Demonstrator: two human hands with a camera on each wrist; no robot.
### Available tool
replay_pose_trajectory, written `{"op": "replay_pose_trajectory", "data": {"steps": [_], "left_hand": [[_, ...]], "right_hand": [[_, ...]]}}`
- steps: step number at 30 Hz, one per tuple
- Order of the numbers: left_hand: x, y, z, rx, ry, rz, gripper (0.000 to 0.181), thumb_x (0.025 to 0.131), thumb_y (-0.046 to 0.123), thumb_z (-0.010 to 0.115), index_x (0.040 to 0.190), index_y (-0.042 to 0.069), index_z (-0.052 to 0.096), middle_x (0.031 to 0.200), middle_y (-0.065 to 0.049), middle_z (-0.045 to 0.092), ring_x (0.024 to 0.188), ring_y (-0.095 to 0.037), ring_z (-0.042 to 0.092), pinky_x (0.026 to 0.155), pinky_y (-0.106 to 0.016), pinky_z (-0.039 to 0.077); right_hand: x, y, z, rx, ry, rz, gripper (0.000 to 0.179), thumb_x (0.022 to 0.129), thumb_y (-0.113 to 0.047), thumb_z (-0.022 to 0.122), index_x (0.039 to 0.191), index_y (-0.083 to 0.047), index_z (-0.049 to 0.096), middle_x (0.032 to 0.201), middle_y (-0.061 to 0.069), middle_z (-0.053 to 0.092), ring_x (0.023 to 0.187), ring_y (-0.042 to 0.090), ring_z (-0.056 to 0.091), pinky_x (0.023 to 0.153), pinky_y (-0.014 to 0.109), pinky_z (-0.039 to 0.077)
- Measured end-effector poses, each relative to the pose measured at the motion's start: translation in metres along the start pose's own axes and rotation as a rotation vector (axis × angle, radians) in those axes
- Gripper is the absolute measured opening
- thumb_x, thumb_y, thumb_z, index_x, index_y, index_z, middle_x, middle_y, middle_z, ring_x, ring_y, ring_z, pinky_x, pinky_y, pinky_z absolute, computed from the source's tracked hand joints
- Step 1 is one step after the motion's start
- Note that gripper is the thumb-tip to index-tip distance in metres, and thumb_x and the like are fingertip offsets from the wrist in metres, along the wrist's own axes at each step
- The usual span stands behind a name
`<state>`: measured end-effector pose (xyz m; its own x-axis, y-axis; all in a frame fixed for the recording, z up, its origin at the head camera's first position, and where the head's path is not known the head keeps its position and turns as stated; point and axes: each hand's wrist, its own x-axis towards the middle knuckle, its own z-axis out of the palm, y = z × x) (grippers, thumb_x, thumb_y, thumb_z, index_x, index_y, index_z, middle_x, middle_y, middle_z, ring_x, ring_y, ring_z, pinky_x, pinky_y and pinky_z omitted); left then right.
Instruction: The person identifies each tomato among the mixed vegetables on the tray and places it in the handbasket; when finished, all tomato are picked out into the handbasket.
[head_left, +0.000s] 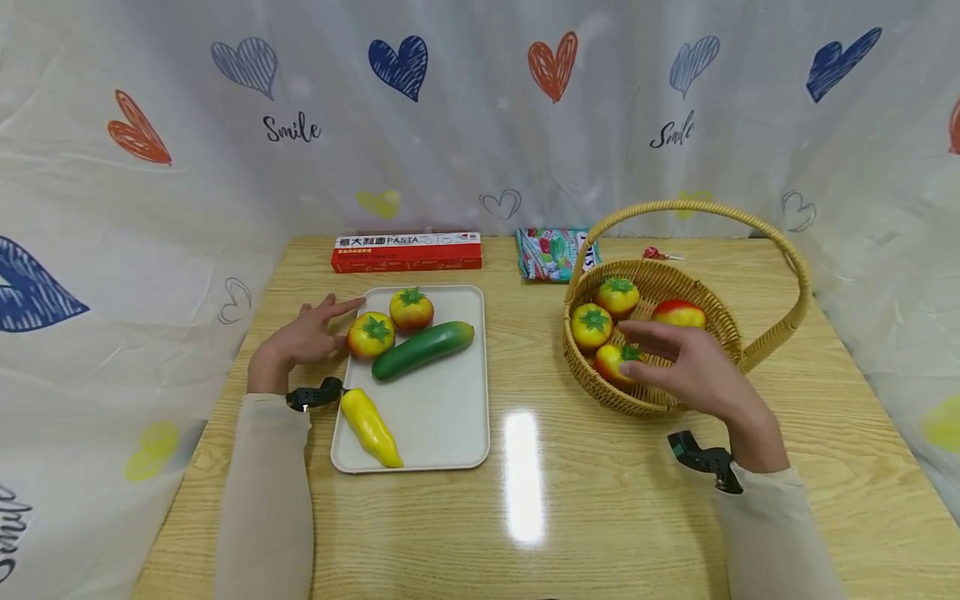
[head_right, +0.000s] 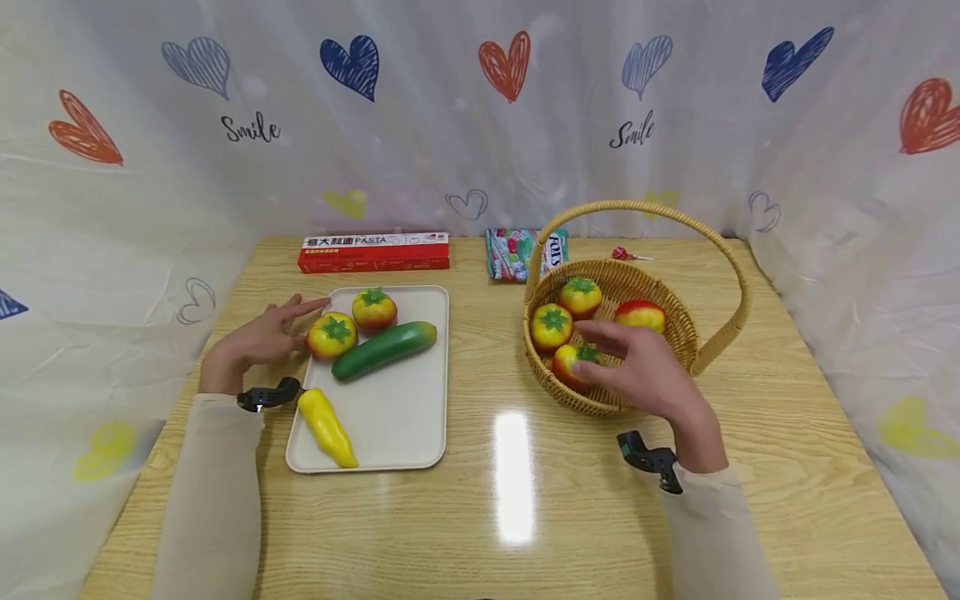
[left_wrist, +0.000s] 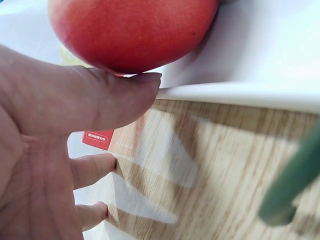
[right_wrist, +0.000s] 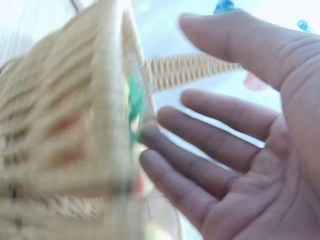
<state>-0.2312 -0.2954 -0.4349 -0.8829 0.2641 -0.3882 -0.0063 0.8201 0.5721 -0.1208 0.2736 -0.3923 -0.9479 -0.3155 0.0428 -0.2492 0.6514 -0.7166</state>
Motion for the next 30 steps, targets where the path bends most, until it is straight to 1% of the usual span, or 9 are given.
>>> {"op": "replay_pose_trajectory", "data": {"steps": [2, 5, 9, 12, 13, 19, 22, 26, 30], "left_hand": [[0.000, 0.000, 0.000, -0.005, 0.000, 0.001, 0.077, 0.104, 0.011, 0.060, 0.174, 0.026, 0.031, 0.181, -0.030, -0.010, 0.159, -0.067, -0.020, 0.118, -0.093, -0.004], [0.000, -0.001, -0.001, -0.008, -0.001, 0.003, 0.077, 0.104, 0.012, 0.060, 0.174, 0.026, 0.031, 0.180, -0.031, -0.010, 0.159, -0.067, -0.020, 0.118, -0.092, -0.005], [0.000, -0.002, -0.001, -0.002, -0.001, 0.005, 0.076, 0.105, 0.014, 0.060, 0.174, 0.026, 0.031, 0.180, -0.032, -0.009, 0.159, -0.068, -0.020, 0.118, -0.092, -0.005], [0.000, -0.002, -0.001, 0.001, 0.001, 0.003, 0.076, 0.105, 0.015, 0.060, 0.174, 0.027, 0.031, 0.181, -0.031, -0.009, 0.159, -0.067, -0.019, 0.118, -0.093, -0.004], [0.000, -0.002, 0.000, 0.003, 0.000, 0.004, 0.076, 0.105, 0.015, 0.060, 0.174, 0.027, 0.031, 0.181, -0.031, -0.008, 0.159, -0.067, -0.019, 0.118, -0.092, -0.004], [-0.002, 0.001, 0.000, 0.005, 0.002, 0.007, 0.075, 0.106, 0.015, 0.061, 0.174, 0.025, 0.032, 0.180, -0.032, -0.006, 0.159, -0.068, -0.017, 0.119, -0.092, -0.003], [-0.002, 0.002, 0.001, 0.005, 0.007, 0.007, 0.074, 0.106, 0.016, 0.062, 0.174, 0.024, 0.032, 0.180, -0.033, -0.006, 0.159, -0.069, -0.016, 0.119, -0.092, -0.002], [-0.003, 0.002, 0.000, 0.001, 0.009, 0.000, 0.075, 0.105, 0.017, 0.063, 0.174, 0.024, 0.033, 0.180, -0.033, -0.006, 0.159, -0.069, -0.016, 0.118, -0.093, -0.002], [-0.002, 0.000, 0.000, -0.003, 0.010, -0.009, 0.076, 0.105, 0.016, 0.063, 0.174, 0.026, 0.033, 0.181, -0.031, -0.005, 0.160, -0.068, -0.016, 0.119, -0.092, -0.003]], "right_hand": [[0.006, -0.006, 0.003, 0.028, 0.012, -0.031, 0.058, 0.099, -0.027, 0.084, 0.150, -0.008, 0.067, 0.150, 0.013, 0.070, 0.137, 0.039, 0.068, 0.104, 0.005, 0.047], [0.019, -0.017, 0.011, 0.093, 0.024, -0.083, 0.058, 0.099, -0.023, 0.084, 0.151, -0.007, 0.066, 0.152, 0.014, 0.068, 0.140, 0.040, 0.066, 0.109, 0.007, 0.047], [0.041, -0.036, 0.028, 0.181, 0.007, -0.154, 0.059, 0.097, -0.017, 0.085, 0.152, -0.008, 0.065, 0.153, 0.012, 0.068, 0.142, 0.038, 0.064, 0.119, 0.028, 0.051], [0.058, -0.053, 0.044, 0.261, -0.032, -0.177, 0.061, 0.096, -0.016, 0.087, 0.153, -0.011, 0.065, 0.155, 0.009, 0.066, 0.145, 0.034, 0.063, 0.122, 0.043, 0.050], [0.064, -0.059, 0.050, 0.285, -0.040, -0.189, 0.062, 0.095, -0.016, 0.087, 0.153, -0.011, 0.065, 0.156, 0.010, 0.066, 0.145, 0.033, 0.063, 0.122, 0.045, 0.049], [0.100, -0.083, 0.085, 0.415, -0.036, -0.280, 0.062, 0.096, -0.021, 0.087, 0.153, -0.010, 0.065, 0.154, 0.009, 0.067, 0.143, 0.027, 0.065, 0.123, 0.039, 0.051], [0.118, -0.092, 0.102, 0.479, -0.028, -0.297, 0.060, 0.097, -0.020, 0.086, 0.152, -0.010, 0.066, 0.152, 0.008, 0.069, 0.141, 0.028, 0.067, 0.121, 0.038, 0.052], [0.141, -0.103, 0.125, 0.559, -0.033, -0.284, 0.057, 0.096, -0.013, 0.085, 0.149, -0.005, 0.067, 0.148, 0.010, 0.072, 0.138, 0.031, 0.069, 0.119, 0.040, 0.055], [0.161, -0.108, 0.146, 0.594, -0.043, -0.244, 0.054, 0.097, -0.017, 0.084, 0.148, -0.005, 0.068, 0.146, 0.009, 0.073, 0.137, 0.035, 0.070, 0.116, 0.039, 0.057]]}}
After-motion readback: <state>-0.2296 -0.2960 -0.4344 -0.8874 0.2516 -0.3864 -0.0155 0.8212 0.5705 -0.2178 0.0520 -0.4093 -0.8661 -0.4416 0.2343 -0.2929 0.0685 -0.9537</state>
